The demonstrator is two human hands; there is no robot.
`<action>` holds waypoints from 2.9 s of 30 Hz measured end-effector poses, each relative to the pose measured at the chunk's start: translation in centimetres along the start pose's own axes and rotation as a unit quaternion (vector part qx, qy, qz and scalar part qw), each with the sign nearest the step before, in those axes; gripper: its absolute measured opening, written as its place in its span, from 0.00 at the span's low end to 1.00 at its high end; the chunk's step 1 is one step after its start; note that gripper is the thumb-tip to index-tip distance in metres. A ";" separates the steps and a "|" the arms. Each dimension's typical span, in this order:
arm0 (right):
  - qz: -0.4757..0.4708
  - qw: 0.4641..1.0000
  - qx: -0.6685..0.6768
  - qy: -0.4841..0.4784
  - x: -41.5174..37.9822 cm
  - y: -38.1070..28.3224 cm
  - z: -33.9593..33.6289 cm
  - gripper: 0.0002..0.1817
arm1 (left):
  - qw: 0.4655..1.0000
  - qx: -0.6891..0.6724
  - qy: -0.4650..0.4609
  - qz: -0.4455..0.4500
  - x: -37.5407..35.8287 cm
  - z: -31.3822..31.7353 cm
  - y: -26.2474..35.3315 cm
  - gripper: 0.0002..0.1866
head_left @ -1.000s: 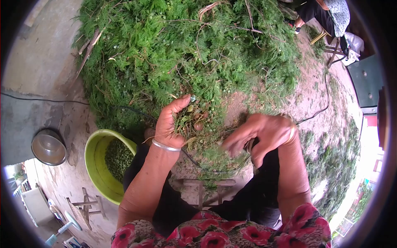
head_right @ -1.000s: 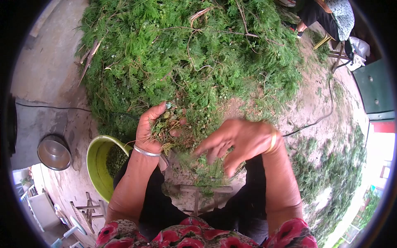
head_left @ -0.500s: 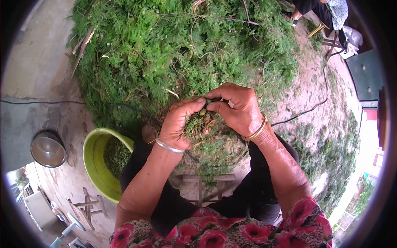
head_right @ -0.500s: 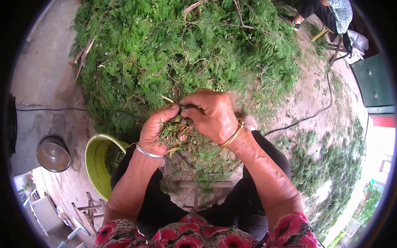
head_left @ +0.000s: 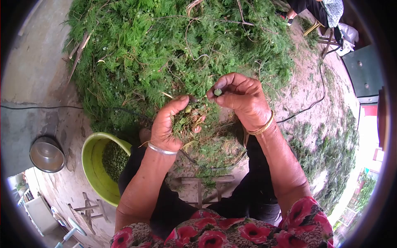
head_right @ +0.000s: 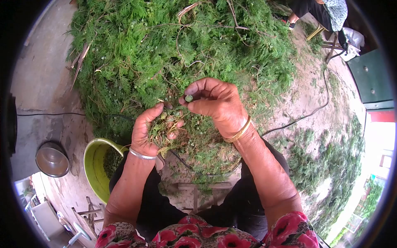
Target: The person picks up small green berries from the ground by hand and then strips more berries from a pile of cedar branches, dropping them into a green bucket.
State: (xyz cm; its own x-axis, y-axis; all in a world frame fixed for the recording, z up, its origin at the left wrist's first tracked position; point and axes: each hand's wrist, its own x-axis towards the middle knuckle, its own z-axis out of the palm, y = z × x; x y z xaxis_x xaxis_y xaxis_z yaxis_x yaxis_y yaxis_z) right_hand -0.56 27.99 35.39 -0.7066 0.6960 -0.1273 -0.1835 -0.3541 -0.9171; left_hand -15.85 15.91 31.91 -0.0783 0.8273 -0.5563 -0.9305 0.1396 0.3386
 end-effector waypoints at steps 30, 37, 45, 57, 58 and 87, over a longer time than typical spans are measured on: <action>0.135 0.984 0.107 0.048 -0.2 -0.4 -0.3 0.08 | 0.999 0.002 -0.044 0.000 -0.2 0.9 0.1 0.15; 0.124 0.989 0.075 0.033 -0.5 -0.8 -0.2 0.10 | 0.998 0.057 -0.028 -0.003 -0.4 1.0 0.0 0.14; -0.093 0.920 -0.379 -0.044 -0.4 0.3 0.4 0.09 | 0.997 0.075 -0.020 -0.010 -0.3 1.7 -1.4 0.12; 0.139 0.979 0.143 0.050 -0.1 -0.4 -1.0 0.06 | 0.991 0.129 -0.036 -0.029 -0.2 1.0 -0.8 0.23; 0.140 0.978 0.144 0.050 0.0 -0.7 -0.9 0.06 | 0.991 0.124 -0.028 -0.031 -0.1 0.7 -0.9 0.23; 0.004 0.970 -0.240 -0.024 -0.3 0.5 0.1 0.07 | 0.993 0.086 -0.043 -0.062 -0.2 0.7 -1.1 0.18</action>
State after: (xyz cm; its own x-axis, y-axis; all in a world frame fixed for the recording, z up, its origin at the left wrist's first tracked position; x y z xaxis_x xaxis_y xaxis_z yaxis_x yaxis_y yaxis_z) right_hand -0.53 27.51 35.01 -0.7397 0.6605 -0.1289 0.1547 -0.0195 -0.9878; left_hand -14.54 15.97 32.23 0.0712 0.8401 -0.5378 -0.8555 0.3286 0.4001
